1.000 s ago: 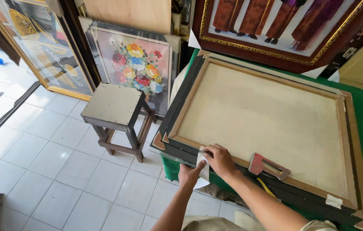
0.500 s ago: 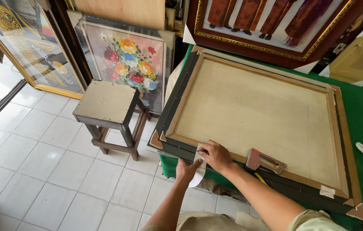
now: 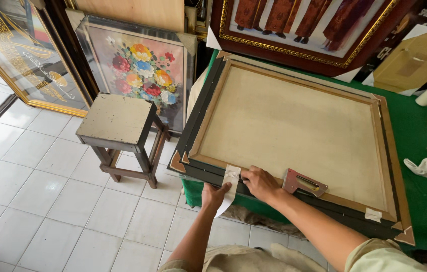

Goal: The person staples white paper strips onto the back of a large framed artwork using a manual staple gun. They repeatedly position the paper, fire the stapler, and move to the next edge, working around the perimeter of the frame.

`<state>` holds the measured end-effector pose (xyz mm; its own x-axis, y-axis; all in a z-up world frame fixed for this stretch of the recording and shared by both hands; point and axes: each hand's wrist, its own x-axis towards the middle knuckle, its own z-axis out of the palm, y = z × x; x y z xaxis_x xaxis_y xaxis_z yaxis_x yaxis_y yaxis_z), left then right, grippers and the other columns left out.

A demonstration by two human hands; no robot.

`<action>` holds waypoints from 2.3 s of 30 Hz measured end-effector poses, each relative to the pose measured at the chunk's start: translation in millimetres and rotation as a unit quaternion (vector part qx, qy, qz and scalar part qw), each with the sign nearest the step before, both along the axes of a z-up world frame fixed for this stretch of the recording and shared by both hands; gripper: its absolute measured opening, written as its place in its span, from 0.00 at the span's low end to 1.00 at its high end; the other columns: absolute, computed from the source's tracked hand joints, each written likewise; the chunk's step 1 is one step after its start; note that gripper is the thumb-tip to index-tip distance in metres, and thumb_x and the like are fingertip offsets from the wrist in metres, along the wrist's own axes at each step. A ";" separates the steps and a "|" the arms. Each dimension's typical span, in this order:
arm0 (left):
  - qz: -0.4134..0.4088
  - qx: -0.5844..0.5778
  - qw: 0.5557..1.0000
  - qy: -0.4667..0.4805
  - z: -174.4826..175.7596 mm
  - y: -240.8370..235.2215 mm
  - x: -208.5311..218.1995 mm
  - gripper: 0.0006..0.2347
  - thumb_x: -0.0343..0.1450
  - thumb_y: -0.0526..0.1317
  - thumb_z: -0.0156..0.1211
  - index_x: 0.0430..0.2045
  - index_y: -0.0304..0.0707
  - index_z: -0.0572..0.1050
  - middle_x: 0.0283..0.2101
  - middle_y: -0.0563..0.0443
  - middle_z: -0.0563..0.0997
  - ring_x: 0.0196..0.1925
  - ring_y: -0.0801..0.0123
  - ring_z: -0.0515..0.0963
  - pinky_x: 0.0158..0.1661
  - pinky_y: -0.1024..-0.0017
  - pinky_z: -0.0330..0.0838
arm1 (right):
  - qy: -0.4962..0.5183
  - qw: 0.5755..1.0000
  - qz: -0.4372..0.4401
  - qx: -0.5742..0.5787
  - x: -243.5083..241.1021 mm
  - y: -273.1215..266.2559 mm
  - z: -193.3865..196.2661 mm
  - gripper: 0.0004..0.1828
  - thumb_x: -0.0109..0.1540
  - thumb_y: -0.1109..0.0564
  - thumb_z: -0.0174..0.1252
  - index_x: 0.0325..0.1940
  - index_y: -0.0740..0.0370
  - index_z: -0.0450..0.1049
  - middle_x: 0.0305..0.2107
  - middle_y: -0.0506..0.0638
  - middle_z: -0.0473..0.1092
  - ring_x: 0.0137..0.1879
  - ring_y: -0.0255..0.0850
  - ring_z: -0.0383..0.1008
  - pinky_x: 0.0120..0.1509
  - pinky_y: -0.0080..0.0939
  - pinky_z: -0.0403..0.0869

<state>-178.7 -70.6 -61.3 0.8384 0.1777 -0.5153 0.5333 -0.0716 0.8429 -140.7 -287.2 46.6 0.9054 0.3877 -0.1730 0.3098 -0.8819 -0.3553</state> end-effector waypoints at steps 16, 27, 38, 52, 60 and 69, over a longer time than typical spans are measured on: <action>-0.250 0.000 0.966 -0.057 47.7 -16.8 -27.7 0.16 0.79 0.54 0.57 0.27 0.45 0.73 0.31 0.59 0.74 0.38 0.71 0.70 0.43 0.66 0.66 | -0.146 0.925 -0.347 0.053 -42.4 -52.9 34.3 0.10 0.74 0.47 0.57 0.46 0.51 0.79 0.45 0.49 0.78 0.49 0.49 0.78 0.51 0.56 0.74; -0.311 0.025 0.947 -0.072 107.4 -81.2 1.3 0.17 0.81 0.55 0.52 0.28 0.45 0.73 0.29 0.58 0.74 0.36 0.69 0.69 0.41 0.64 0.64 | -0.366 0.884 -0.240 -0.163 -78.9 -108.8 2.0 0.09 0.76 0.47 0.50 0.44 0.49 0.71 0.39 0.46 0.76 0.44 0.49 0.76 0.54 0.57 0.69; -0.428 0.009 0.902 -0.046 95.5 -303.1 -11.0 0.11 0.71 0.44 0.56 0.38 0.47 0.86 0.37 0.56 0.85 0.42 0.66 0.82 0.43 0.59 0.71 | -0.323 0.849 -0.378 -0.178 -112.2 -298.5 39.8 0.12 0.78 0.47 0.47 0.45 0.51 0.70 0.34 0.45 0.73 0.42 0.51 0.75 0.48 0.61 0.65; -0.151 -0.307 0.937 0.073 71.5 -803.7 22.9 0.21 0.78 0.40 0.66 0.66 0.28 0.75 0.53 0.33 0.77 0.44 0.48 0.85 0.45 0.48 0.90 | -0.162 0.864 -0.420 -0.227 -138.5 -708.8 48.0 0.17 0.81 0.44 0.35 0.53 0.49 0.68 0.38 0.45 0.70 0.53 0.52 0.80 0.63 0.62 0.74; -0.117 -0.147 0.982 -0.037 46.7 -869.6 130.8 0.20 0.76 0.46 0.69 0.62 0.38 0.80 0.58 0.33 0.85 0.42 0.46 0.91 0.38 0.56 0.93 | -0.145 0.874 -0.435 -0.160 -73.9 -739.9 10.1 0.20 0.82 0.42 0.34 0.50 0.51 0.68 0.37 0.45 0.70 0.53 0.52 0.81 0.64 0.61 0.75; -0.204 0.076 0.971 -0.096 2.7 -828.8 151.1 0.30 0.76 0.53 0.65 0.71 0.35 0.72 0.63 0.31 0.84 0.67 0.39 0.83 0.68 0.43 0.77 | -0.321 0.843 -0.422 -0.094 -49.6 -717.7 9.8 0.13 0.71 0.41 0.62 0.43 0.50 0.75 0.40 0.48 0.68 0.57 0.56 0.78 0.46 0.62 0.80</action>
<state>-27.6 -899.4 -58.6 0.9331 -0.1283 -0.3361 0.2677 -0.3763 0.8870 -190.3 -1004.9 56.4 0.7755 -0.4214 0.4701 -0.3809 -0.9062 -0.1839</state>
